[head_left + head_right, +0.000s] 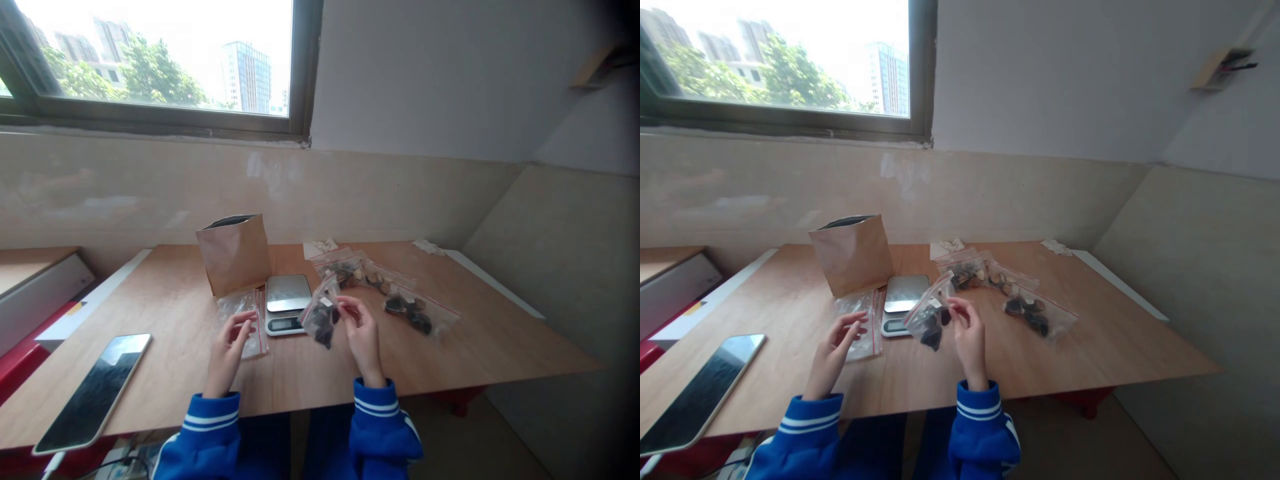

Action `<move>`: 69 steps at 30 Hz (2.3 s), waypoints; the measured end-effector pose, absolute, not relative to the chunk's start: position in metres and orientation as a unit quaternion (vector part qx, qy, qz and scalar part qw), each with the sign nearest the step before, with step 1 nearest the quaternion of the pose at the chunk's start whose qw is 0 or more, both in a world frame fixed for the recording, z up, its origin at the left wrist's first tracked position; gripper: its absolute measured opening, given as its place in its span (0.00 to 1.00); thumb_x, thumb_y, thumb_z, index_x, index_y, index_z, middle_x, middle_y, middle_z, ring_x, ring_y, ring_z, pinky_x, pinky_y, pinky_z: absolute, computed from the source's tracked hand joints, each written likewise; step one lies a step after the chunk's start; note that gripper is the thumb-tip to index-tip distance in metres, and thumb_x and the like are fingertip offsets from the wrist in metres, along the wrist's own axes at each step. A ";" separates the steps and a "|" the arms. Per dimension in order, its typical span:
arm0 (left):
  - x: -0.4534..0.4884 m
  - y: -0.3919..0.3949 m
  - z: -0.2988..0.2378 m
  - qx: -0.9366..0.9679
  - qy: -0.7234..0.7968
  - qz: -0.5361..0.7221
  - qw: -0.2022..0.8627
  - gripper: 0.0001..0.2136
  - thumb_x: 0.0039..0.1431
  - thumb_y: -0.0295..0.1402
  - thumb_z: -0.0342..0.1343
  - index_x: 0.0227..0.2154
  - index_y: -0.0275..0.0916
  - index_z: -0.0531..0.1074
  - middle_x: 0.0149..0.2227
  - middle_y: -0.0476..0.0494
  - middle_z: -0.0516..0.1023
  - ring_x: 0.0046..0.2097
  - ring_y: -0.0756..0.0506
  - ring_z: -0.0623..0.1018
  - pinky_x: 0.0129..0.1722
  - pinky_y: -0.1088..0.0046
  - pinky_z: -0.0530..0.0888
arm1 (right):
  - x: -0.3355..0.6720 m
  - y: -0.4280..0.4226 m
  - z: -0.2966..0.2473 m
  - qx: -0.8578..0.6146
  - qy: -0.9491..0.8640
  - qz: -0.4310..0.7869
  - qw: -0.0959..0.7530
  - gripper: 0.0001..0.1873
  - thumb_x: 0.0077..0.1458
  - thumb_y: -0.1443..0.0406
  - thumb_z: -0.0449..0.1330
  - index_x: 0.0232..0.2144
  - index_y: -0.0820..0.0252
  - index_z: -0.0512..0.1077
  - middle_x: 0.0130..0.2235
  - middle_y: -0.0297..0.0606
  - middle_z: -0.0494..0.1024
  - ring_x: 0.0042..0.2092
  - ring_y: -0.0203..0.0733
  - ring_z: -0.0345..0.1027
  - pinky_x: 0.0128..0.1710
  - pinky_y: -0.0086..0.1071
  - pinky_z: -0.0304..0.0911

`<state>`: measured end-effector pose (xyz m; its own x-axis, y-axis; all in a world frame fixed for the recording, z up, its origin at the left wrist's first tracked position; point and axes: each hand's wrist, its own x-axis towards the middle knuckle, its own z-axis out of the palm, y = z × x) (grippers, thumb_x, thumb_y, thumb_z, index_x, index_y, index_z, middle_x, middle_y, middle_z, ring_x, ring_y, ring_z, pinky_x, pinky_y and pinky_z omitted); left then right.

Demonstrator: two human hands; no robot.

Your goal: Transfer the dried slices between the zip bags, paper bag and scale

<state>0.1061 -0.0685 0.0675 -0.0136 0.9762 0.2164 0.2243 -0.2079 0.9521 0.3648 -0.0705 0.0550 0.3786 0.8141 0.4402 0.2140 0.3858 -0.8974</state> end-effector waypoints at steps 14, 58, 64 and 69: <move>0.144 -0.074 0.062 0.446 0.461 0.470 0.607 0.19 0.50 0.52 0.54 0.25 0.40 0.58 0.16 0.59 0.59 0.17 0.55 0.61 0.16 0.80 0.58 | 0.305 -0.077 0.072 -0.382 -0.614 0.320 0.612 0.10 0.56 0.70 0.55 0.27 0.56 0.74 0.34 0.36 0.72 0.40 0.39 0.68 0.42 0.32 0.62; 0.146 -0.082 0.077 0.664 0.492 0.450 0.338 0.16 0.57 0.41 0.50 0.19 0.38 0.67 0.22 0.50 0.63 0.26 0.50 0.63 0.25 0.76 0.59 | 0.277 -0.086 0.076 -0.502 -0.633 0.313 0.499 0.13 0.49 0.64 0.51 0.16 0.57 0.53 0.18 0.26 0.54 0.21 0.31 0.48 0.22 0.27 0.43; 0.144 -0.081 0.079 0.654 0.500 0.447 0.350 0.16 0.56 0.42 0.51 0.18 0.39 0.66 0.22 0.51 0.63 0.26 0.50 0.64 0.25 0.76 0.59 | 0.274 -0.081 0.066 -0.507 -0.623 0.302 0.514 0.14 0.48 0.63 0.53 0.17 0.57 0.53 0.18 0.25 0.54 0.22 0.31 0.48 0.21 0.27 0.42; 0.123 -0.080 0.084 0.607 0.539 0.486 0.324 0.17 0.53 0.42 0.53 0.15 0.39 0.63 0.20 0.51 0.61 0.25 0.50 0.63 0.25 0.76 0.60 | 0.306 -0.077 0.061 -0.566 -0.515 0.239 0.598 0.14 0.51 0.62 0.52 0.18 0.56 0.54 0.18 0.25 0.54 0.22 0.32 0.48 0.22 0.26 0.46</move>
<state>0.1231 -0.0801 0.0837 -0.0538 0.9693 0.2399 0.3398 -0.2081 0.9172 0.3058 -0.0768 0.0606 0.3550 0.8690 0.3447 0.2973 0.2446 -0.9229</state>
